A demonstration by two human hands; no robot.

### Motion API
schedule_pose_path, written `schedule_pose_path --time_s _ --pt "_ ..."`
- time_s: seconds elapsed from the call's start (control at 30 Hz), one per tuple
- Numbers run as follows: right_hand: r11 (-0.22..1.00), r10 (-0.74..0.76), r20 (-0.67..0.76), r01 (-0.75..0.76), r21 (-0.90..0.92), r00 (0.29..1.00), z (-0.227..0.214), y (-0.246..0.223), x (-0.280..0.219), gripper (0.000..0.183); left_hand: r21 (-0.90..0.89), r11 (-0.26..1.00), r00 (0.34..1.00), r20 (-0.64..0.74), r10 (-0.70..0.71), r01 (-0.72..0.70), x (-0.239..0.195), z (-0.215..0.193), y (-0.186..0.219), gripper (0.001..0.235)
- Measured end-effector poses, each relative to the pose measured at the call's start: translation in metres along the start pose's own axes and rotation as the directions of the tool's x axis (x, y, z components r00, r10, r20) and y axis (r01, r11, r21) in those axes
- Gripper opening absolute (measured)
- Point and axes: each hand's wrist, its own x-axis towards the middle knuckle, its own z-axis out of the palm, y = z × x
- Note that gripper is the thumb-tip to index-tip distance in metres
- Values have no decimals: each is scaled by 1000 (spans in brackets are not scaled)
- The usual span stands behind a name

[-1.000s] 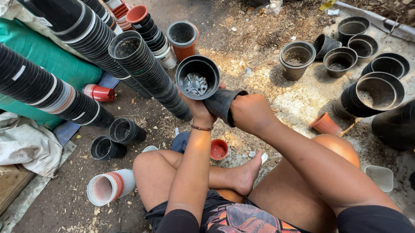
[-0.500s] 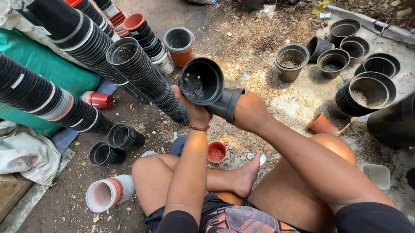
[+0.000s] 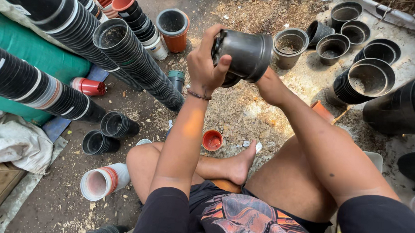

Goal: The person sits on the ground and uses a heated metal rod to melt drainage holes into the bottoms of small plastic pots. They handle black and white pots one at a time, rotating each pot to create multiple holes, then set the finished pots aside.

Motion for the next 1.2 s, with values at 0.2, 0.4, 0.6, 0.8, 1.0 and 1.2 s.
schedule_pose_path --time_s 0.2,0.4,0.6,0.8,1.0,1.2 --pt "969 108 -55 -93 231 993 -2 -6 1 77 -92 994 996 -57 -73 67 3 -4 8 92" --pt "954 -100 186 147 -260 977 13 -22 -9 88 -169 971 983 -41 -179 169 -10 1 -3 95" --pt "860 184 274 -19 -509 944 21 -43 -5 87 -632 719 920 -26 -391 289 -43 24 -30 87" --pt "747 196 101 -82 -660 975 -14 -43 1 106 -968 -239 814 196 -547 72 -46 -6 -77 67" --pt "806 245 -4 -205 -555 970 -44 -37 3 104 -971 196 901 40 -432 137 -35 -81 -77 66" --pt "787 183 -33 -167 -594 983 -54 -33 1 101 -770 637 894 -312 -322 -40 25 -207 -108 62"
